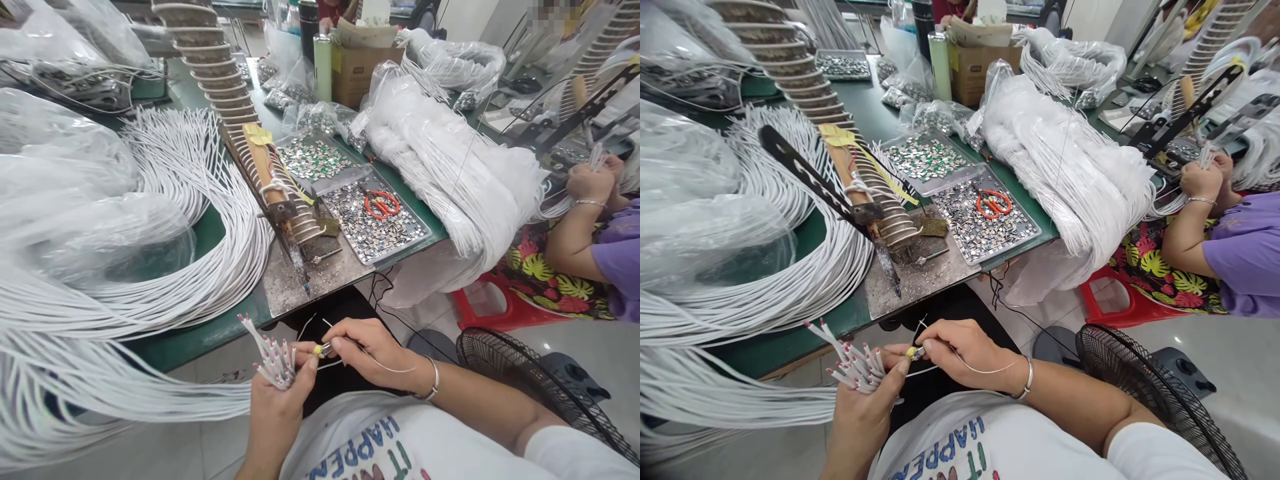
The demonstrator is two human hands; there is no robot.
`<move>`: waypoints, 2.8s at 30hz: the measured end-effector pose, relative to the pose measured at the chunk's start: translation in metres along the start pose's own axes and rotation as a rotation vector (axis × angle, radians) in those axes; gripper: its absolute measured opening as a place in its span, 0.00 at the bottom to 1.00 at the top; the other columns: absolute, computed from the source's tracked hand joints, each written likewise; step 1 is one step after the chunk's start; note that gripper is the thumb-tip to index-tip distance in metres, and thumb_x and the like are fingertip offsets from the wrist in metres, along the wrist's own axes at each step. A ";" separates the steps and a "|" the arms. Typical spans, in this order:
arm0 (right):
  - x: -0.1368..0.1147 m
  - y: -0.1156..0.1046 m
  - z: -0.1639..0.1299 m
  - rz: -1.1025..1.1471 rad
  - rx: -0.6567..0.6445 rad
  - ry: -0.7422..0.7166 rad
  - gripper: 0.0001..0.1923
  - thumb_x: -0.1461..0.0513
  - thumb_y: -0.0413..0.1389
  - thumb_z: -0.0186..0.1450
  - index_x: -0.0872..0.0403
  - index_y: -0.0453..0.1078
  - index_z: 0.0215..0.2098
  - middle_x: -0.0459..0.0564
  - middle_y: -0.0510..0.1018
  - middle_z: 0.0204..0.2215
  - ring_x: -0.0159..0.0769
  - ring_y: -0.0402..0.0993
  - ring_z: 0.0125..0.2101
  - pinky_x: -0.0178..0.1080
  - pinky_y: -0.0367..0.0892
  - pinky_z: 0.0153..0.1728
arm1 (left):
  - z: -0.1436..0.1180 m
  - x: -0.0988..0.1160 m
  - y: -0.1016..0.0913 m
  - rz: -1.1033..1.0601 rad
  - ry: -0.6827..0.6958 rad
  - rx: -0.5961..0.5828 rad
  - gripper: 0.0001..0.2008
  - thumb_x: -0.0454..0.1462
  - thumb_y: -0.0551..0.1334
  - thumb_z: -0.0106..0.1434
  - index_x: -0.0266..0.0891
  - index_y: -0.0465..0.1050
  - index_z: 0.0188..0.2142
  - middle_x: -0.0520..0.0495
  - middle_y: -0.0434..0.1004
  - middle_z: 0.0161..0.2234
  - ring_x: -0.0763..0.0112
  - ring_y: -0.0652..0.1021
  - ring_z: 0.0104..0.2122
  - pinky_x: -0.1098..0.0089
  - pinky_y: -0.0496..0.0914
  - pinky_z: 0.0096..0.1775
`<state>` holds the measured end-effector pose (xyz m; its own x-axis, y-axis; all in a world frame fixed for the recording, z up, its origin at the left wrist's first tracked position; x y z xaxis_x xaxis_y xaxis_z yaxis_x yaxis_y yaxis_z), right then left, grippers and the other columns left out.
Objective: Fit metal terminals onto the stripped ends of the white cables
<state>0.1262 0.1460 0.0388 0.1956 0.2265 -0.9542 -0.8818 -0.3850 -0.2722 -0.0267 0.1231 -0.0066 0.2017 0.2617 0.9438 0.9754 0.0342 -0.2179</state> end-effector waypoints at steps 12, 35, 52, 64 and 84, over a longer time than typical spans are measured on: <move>-0.039 -0.023 0.003 -0.207 0.204 -0.274 0.01 0.65 0.54 0.68 0.55 0.67 0.37 0.53 0.79 0.34 0.33 0.77 0.38 0.34 0.73 0.38 | 0.018 0.025 -0.007 -0.038 0.109 0.108 0.10 0.40 0.64 0.58 0.39 0.75 0.24 0.44 0.78 0.35 0.60 0.76 0.37 0.63 0.67 0.42; -0.053 -0.037 0.032 -0.206 0.368 -0.374 0.05 0.67 0.53 0.66 0.53 0.65 0.32 0.55 0.79 0.38 0.34 0.77 0.40 0.37 0.73 0.42 | 0.047 0.066 -0.009 -0.136 0.331 0.221 0.07 0.35 0.64 0.59 0.38 0.76 0.25 0.47 0.79 0.31 0.65 0.78 0.36 0.68 0.70 0.41; -0.033 -0.021 0.024 -0.201 0.260 -0.326 0.04 0.67 0.53 0.67 0.54 0.64 0.33 0.58 0.78 0.42 0.34 0.76 0.44 0.35 0.73 0.44 | 0.046 0.004 -0.005 -0.348 0.070 0.205 0.07 0.37 0.67 0.56 0.37 0.73 0.24 0.46 0.77 0.32 0.67 0.76 0.34 0.70 0.68 0.35; -0.049 -0.033 0.030 -0.191 0.367 -0.401 0.03 0.67 0.54 0.66 0.55 0.66 0.33 0.57 0.79 0.40 0.35 0.77 0.42 0.38 0.73 0.44 | 0.051 0.033 0.002 -0.496 0.040 0.216 0.09 0.36 0.69 0.52 0.33 0.73 0.25 0.51 0.73 0.25 0.84 0.61 0.15 0.76 0.56 0.18; -0.044 -0.030 0.034 -0.217 0.339 -0.412 0.04 0.68 0.54 0.66 0.55 0.65 0.33 0.56 0.79 0.39 0.34 0.76 0.42 0.37 0.73 0.43 | 0.051 0.021 -0.001 -0.480 0.023 0.219 0.07 0.36 0.70 0.53 0.34 0.74 0.24 0.47 0.77 0.30 0.80 0.68 0.20 0.76 0.59 0.21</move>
<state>0.1298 0.1783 0.0929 0.2645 0.6241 -0.7352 -0.9416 0.0025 -0.3367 -0.0284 0.1779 0.0012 -0.2593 0.1461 0.9547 0.9172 0.3468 0.1960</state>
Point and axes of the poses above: each hand's wrist, its own z-axis towards the middle knuckle, its own y-axis out of the palm, x = y × z, the point moved 10 cm from there along z, towards the middle knuckle
